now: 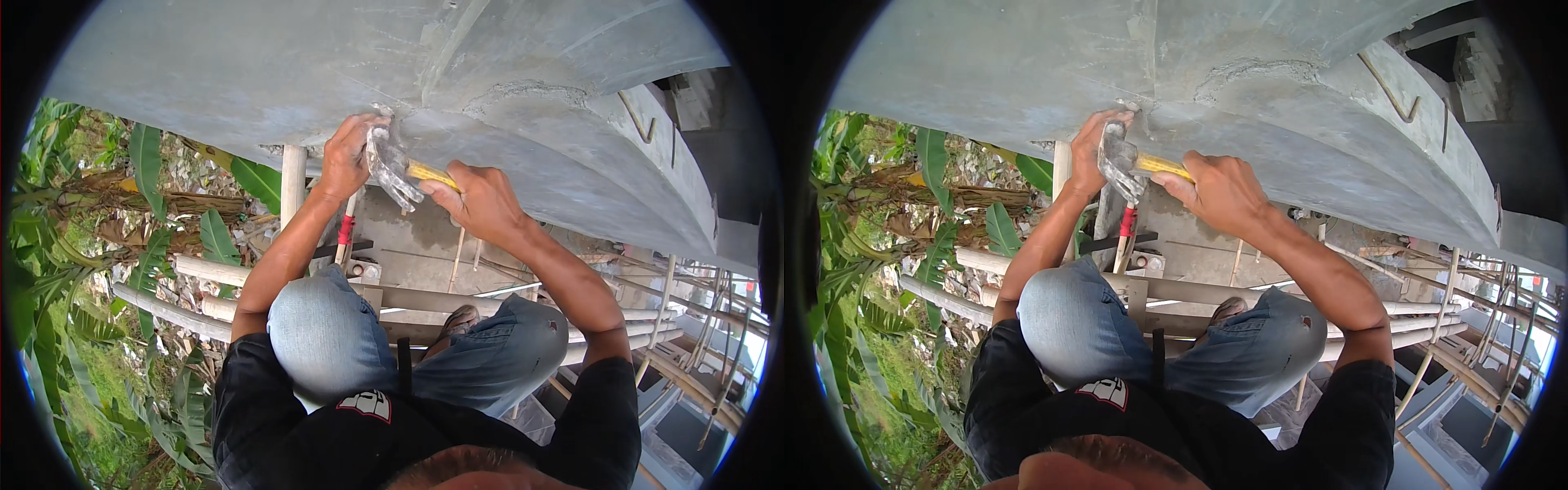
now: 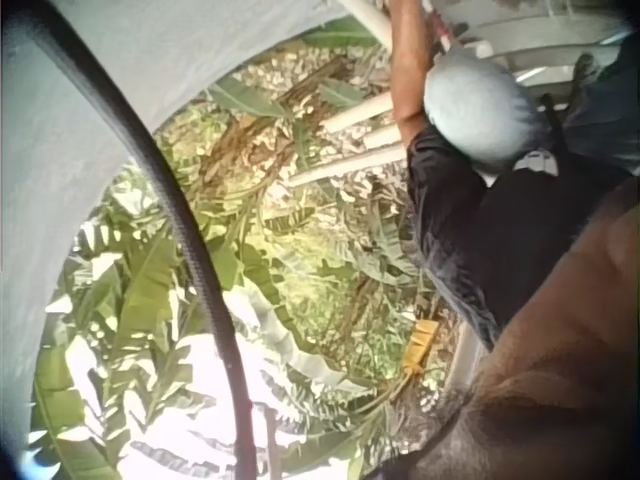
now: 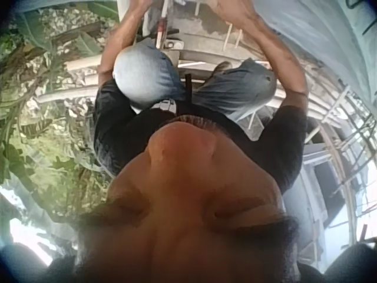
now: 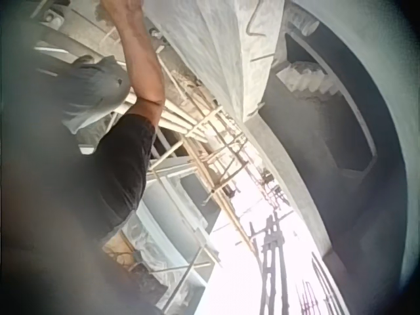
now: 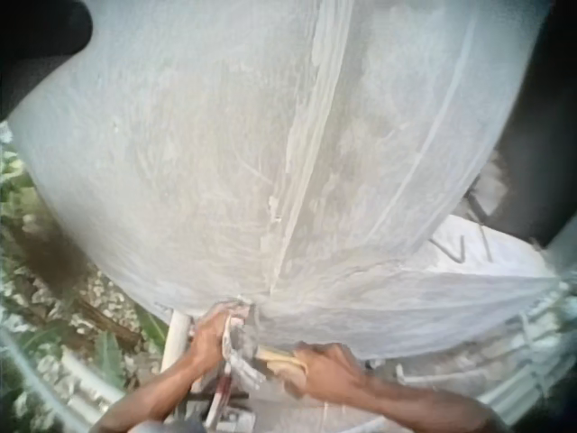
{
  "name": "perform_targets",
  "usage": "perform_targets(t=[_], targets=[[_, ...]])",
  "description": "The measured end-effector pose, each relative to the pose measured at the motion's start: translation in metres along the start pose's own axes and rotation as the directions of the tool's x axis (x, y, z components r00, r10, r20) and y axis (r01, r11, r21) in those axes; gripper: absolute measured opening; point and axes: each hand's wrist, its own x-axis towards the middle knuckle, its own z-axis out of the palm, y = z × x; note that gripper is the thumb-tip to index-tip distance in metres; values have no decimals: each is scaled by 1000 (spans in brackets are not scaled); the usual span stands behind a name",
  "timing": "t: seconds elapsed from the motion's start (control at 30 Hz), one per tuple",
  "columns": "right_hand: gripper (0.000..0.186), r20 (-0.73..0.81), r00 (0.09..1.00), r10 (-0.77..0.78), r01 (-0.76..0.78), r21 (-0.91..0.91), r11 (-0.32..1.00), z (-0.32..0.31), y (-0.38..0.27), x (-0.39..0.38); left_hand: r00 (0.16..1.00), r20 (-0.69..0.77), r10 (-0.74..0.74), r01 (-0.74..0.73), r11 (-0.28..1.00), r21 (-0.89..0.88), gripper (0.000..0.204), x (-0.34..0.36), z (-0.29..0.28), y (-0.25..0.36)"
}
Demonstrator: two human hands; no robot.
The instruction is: The person hammers a bent metal rod into a hole in a concrete wall and سپس uses a hammer and a nail to secure it.
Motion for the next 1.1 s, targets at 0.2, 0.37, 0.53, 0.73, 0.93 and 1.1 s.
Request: perform_targets(t=[0.2, 0.37, 0.53, 0.73, 0.93, 1.1], targets=[[41, -77, 991, -112, 119, 84, 989, 0, 18, -38, 983, -70, 168, -162, 983, 82, 37, -2, -3, 1], [42, -68, 988, -136, 139, 39, 989, 8, 16, -39, 981, -53, 186, -180, 979, 97, 38, 1, -6, -4], [46, -144, 893, -427, 420, -78, 904, -5, -10, -26, 979, 9, 205, -204, 969, 139, 45, -1, -7, -8], [53, -155, 940, -304, 271, -198, 942, 2, -8, -15, 962, 87, 260, -271, 946, 175, 51, 3, -9, -7], [52, -149, 952, -268, 227, -243, 943, 10, -7, -20, 967, 101, 233, -250, 946, 206, 51, 2, -6, -7], [53, -83, 993, -87, 64, -256, 965, 9, -10, -12, 986, 108, 125, -137, 984, 116, 50, 1, -4, -2]])
